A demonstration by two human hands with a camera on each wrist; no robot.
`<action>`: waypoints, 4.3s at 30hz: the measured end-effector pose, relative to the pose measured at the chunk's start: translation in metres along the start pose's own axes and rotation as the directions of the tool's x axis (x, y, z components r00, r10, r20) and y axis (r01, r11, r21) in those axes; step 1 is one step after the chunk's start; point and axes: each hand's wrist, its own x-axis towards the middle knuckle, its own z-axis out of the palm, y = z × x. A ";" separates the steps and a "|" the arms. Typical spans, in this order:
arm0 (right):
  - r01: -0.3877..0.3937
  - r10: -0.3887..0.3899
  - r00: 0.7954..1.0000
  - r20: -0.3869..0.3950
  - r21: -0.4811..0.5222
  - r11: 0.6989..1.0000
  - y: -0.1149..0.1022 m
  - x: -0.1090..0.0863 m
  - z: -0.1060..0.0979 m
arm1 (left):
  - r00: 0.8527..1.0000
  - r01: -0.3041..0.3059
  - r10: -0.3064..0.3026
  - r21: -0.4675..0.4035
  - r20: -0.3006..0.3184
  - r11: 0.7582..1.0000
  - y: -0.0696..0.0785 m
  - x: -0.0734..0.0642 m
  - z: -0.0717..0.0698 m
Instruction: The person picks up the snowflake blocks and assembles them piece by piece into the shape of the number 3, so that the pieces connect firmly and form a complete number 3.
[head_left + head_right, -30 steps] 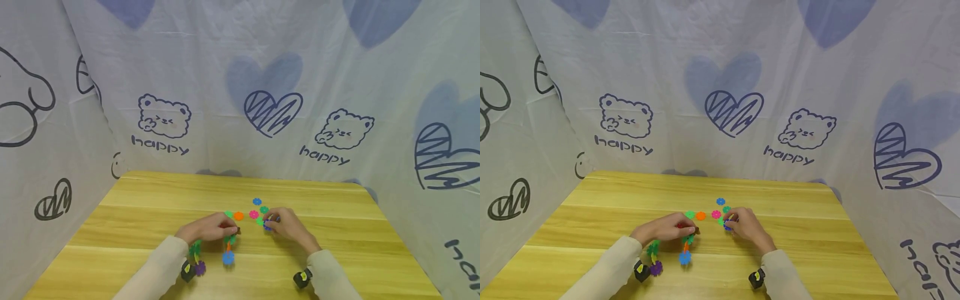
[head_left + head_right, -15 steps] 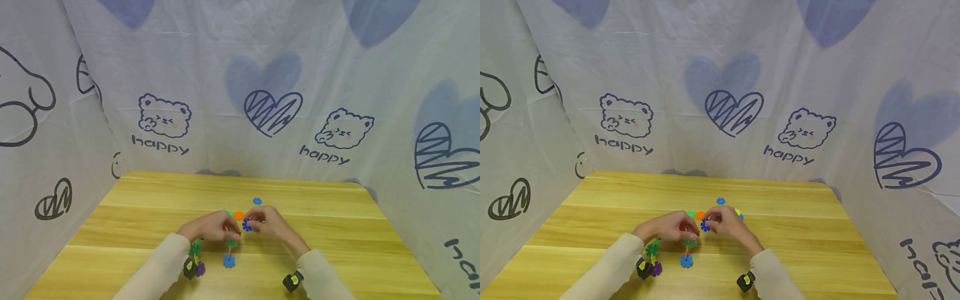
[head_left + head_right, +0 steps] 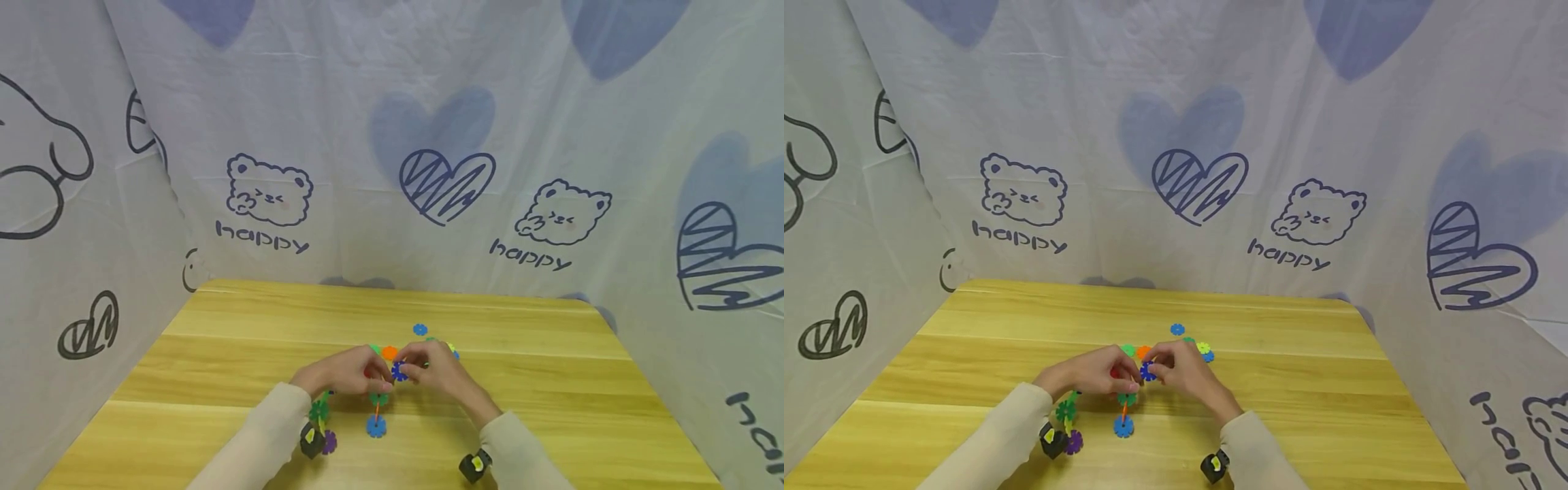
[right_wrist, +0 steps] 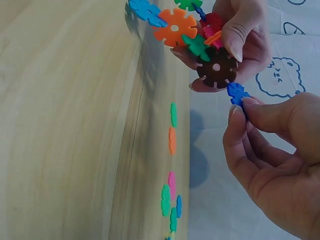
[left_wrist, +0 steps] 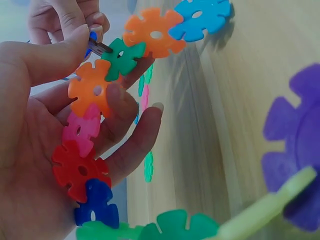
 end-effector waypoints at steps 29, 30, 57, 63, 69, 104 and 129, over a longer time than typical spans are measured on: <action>0.038 -0.035 0.999 -0.029 0.092 0.995 0.004 -0.001 0.005 | 0.998 -0.018 0.022 0.065 -0.060 0.998 -0.003 0.000 -0.002; 0.019 -0.016 0.999 -0.030 0.092 0.996 0.005 0.000 0.002 | 0.998 0.000 0.004 0.058 -0.059 0.998 -0.003 0.000 -0.002; -0.216 0.172 0.972 -0.158 -0.330 0.919 0.062 0.011 -0.011 | 0.994 -0.024 0.013 -0.108 -0.106 0.994 -0.009 0.000 -0.005; -0.231 0.180 0.967 -0.179 -0.329 0.916 0.063 0.011 -0.008 | 0.991 -0.053 0.040 -0.099 -0.129 0.994 -0.008 0.000 -0.003; -0.224 0.176 0.969 -0.170 -0.327 0.918 0.063 0.010 -0.005 | 0.988 -0.053 0.041 -0.078 -0.147 0.996 -0.006 -0.001 -0.002; 0.023 -0.011 0.997 -0.076 0.159 0.987 0.030 0.010 -0.007 | 0.994 0.028 -0.036 -0.073 -0.108 0.997 -0.001 -0.002 -0.001; 0.291 -0.292 0.956 -0.019 -0.036 0.956 0.024 0.010 -0.013 | 0.996 -0.014 0.011 -0.031 -0.088 0.999 0.002 -0.004 -0.001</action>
